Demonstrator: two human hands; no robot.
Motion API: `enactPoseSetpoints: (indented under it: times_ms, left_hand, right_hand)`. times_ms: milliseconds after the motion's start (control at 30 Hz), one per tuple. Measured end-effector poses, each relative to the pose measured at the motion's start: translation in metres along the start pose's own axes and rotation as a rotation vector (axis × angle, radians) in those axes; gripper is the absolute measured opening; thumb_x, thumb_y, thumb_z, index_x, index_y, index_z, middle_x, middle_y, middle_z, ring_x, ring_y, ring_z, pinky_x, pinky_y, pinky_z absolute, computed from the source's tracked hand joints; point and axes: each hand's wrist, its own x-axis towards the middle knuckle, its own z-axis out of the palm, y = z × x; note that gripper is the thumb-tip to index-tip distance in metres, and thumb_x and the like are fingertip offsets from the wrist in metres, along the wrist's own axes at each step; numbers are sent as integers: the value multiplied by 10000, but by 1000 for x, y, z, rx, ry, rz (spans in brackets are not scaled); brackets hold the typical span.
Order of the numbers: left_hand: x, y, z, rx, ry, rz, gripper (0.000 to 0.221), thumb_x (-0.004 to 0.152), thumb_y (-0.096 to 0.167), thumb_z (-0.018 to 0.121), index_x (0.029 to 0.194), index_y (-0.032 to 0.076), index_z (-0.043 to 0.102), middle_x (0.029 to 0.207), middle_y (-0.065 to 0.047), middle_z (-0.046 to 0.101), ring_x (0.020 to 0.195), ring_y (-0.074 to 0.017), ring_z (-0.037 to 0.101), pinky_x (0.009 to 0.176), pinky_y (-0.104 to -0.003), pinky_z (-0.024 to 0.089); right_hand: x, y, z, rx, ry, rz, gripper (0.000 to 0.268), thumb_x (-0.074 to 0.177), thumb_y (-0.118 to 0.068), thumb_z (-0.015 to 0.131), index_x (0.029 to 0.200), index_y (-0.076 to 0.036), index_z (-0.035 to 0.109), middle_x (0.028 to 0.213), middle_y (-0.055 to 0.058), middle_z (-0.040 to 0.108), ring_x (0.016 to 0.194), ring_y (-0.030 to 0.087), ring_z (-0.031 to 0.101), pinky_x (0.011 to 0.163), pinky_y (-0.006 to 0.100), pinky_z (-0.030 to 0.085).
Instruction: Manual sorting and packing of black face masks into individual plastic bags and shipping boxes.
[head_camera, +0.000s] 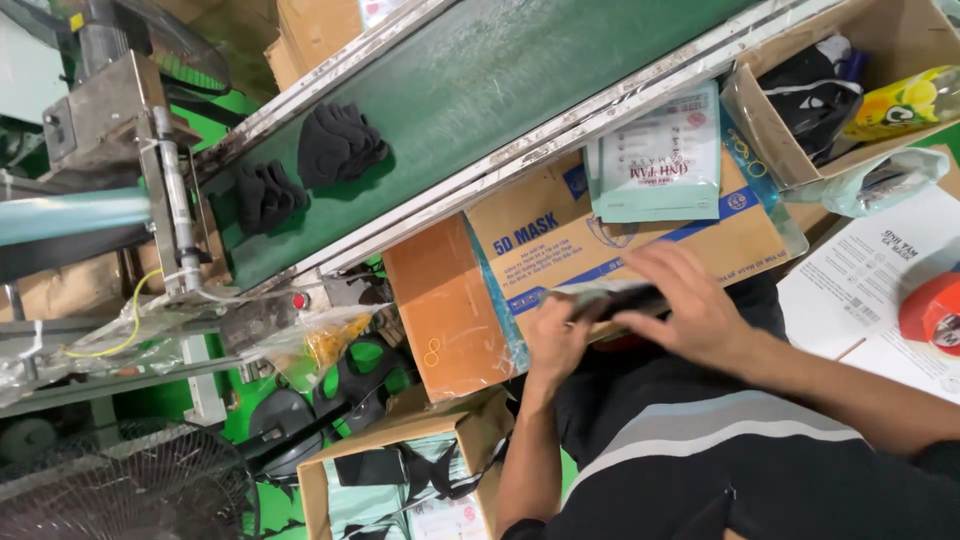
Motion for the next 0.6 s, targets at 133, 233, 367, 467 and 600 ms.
enactPoseSetpoints:
  times_ms: [133,233,367,467,600]
  left_hand:
    - [3,31,6,25,-169,147,231,862,72,808,1088,47,770,996,-119,733,934,-292,708,830,-360,556]
    - [17,67,-5,7,39,184,246,852,81,842,1063,40,722,1006,-116,714,959,-306,676,872,-383,543]
    - [15,54,-16,88,135,276,424,763,74,797,1136,-28,622,1117,-203,645,1082,-380,579,964,-456,440]
    - [3,28,-11,55,-35,236,239,834,35,762,1053,51,667,1045,-112,691,1054,-311,614,969,-420,456]
    - [1,36,-7,41,-102,215,177,837,-21,699,987,67,660,954,-79,672,949,-291,605,895,-401,450]
  right_hand:
    - [0,27,9,95,-145,-16,352,821,-230,761,1107,-33,701,1017,131,741,981,357,695,864,417,534]
    - [-5,40,10,211,-272,232,198,871,-172,733,1039,-70,754,985,93,772,892,278,737,792,356,565]
    - [-10,42,8,268,-311,374,182,863,-134,743,1022,-47,755,932,95,769,837,263,747,766,361,567]
    - [-10,34,9,250,-334,271,141,849,-97,731,984,-54,746,906,84,757,811,244,736,728,348,563]
    - [-11,27,9,224,-270,281,101,857,-54,702,956,-54,724,867,79,718,765,237,708,652,336,546]
